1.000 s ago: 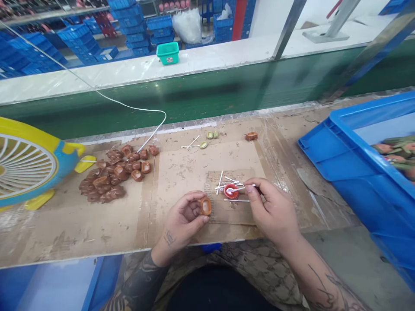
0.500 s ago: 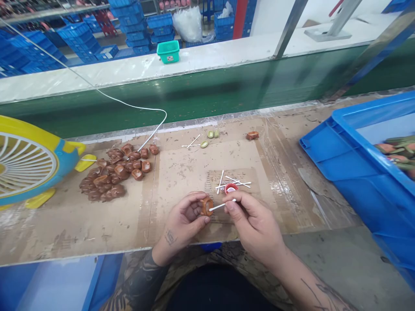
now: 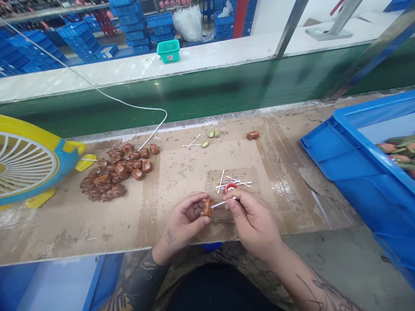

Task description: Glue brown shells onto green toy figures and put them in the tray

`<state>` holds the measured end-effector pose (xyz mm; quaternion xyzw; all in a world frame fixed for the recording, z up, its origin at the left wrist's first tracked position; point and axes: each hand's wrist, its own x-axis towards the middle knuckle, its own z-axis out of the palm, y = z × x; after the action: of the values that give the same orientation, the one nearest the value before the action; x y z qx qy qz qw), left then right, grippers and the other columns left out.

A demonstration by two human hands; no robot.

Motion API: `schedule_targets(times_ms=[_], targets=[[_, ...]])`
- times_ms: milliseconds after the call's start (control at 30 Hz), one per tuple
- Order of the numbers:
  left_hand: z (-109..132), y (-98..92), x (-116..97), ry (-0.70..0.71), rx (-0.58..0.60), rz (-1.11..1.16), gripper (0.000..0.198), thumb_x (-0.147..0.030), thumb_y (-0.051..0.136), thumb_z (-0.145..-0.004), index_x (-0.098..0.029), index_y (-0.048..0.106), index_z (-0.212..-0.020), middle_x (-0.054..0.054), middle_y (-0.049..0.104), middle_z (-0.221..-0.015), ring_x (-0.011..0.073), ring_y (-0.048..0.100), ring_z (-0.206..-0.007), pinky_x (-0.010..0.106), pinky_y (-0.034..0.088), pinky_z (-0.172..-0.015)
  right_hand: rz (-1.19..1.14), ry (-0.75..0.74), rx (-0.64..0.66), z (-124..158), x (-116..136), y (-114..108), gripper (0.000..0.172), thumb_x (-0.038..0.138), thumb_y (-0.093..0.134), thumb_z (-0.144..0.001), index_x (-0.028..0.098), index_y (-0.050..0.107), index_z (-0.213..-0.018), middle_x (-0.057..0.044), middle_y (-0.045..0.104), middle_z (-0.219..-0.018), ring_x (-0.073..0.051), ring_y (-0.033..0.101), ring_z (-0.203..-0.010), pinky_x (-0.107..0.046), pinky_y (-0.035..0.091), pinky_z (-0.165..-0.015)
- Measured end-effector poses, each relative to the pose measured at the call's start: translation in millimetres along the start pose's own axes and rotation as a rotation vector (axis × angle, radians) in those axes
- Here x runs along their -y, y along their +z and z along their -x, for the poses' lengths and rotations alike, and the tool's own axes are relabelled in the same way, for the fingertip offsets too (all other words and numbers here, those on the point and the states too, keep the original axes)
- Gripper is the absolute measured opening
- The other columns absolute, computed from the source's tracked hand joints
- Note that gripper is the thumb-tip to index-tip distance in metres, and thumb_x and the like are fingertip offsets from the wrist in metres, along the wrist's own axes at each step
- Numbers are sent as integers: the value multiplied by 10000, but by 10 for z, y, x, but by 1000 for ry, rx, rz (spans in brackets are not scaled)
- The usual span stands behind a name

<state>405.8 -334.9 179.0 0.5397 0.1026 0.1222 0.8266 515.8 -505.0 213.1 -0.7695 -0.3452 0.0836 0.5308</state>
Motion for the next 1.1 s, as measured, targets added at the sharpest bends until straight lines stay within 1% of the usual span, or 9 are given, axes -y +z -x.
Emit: schedule_targets(times_ms=[167, 300, 433, 633, 733, 833, 900, 1000, 1100], targets=[[3, -8, -17, -39, -3, 25, 436, -151, 879, -778, -244, 766, -1189, 65, 624, -1162, 144, 654, -957, 250, 550, -849, -7, -9, -17, -19, -16, 4, 135, 261, 532, -1068, 270, 649, -1001, 32, 659, -845, -127, 636, -801, -249, 483, -769], [15, -7, -14, -102, -34, 49, 498, -202, 889, -781, -206, 708, -1244, 71, 682, -1074, 160, 651, -941, 270, 541, -837, -12, -27, -34, -12, -28, -23, 118, 259, 548, -1060, 268, 661, -1027, 18, 674, -860, -141, 653, -809, -267, 498, -777], [15, 5, -1, -103, -62, 66, 480, -240, 882, -797, -208, 675, -1229, 64, 710, -1019, 155, 641, -920, 265, 529, -815, -33, 26, -131, -5, -64, -102, 102, 305, 578, -1049, 282, 678, -1051, 17, 686, -871, -146, 662, -805, -266, 514, -768], [1, 10, 18, -78, -82, 38, 471, -278, 900, -777, -207, 696, -1196, 66, 728, -1030, 168, 657, -932, 285, 544, -837, 155, 113, -207, -87, -232, -226, 173, 396, 580, -1031, 260, 687, -1020, 0, 708, -818, -184, 669, -772, -314, 495, -736], [-2, 3, 27, -62, -87, 40, 454, -286, 887, -796, -217, 712, -1209, 68, 737, -1050, 172, 669, -955, 285, 550, -846, 235, 131, -177, -139, -327, -244, 209, 413, 561, -1024, 247, 687, -1002, -15, 732, -830, -204, 685, -771, -333, 491, -725], [-4, 2, 26, -48, -84, 41, 438, -281, 881, -805, -227, 729, -1212, 67, 737, -1070, 173, 671, -977, 282, 553, -858, 273, 115, -138, -169, -371, -228, 221, 405, 545, -1019, 236, 683, -985, -33, 746, -868, -223, 698, -801, -352, 493, -737], [-7, 3, 20, -51, -87, 28, 440, -287, 880, -806, -222, 732, -1215, 73, 739, -1077, 182, 672, -987, 293, 557, -869, 291, 103, -130, -178, -371, -216, 220, 396, 540, -1018, 234, 684, -975, -37, 750, -881, -225, 699, -807, -354, 492, -740], [-11, 3, 14, -56, -90, 14, 452, -304, 882, -803, -219, 730, -1220, 76, 739, -1069, 188, 671, -979, 302, 559, -862, 277, 111, -155, -175, -336, -220, 218, 402, 553, -1016, 239, 689, -967, -29, 746, -855, -214, 693, -781, -343, 495, -721], [-11, 1, 15, -56, -88, 12, 456, -308, 886, -797, -224, 732, -1219, 71, 732, -1056, 183, 666, -965, 295, 555, -850, 164, 149, -221, -151, -245, -230, 212, 423, 588, -1011, 244, 698, -982, -17, 725, -807, -198, 685, -761, -322, 518, -721]])
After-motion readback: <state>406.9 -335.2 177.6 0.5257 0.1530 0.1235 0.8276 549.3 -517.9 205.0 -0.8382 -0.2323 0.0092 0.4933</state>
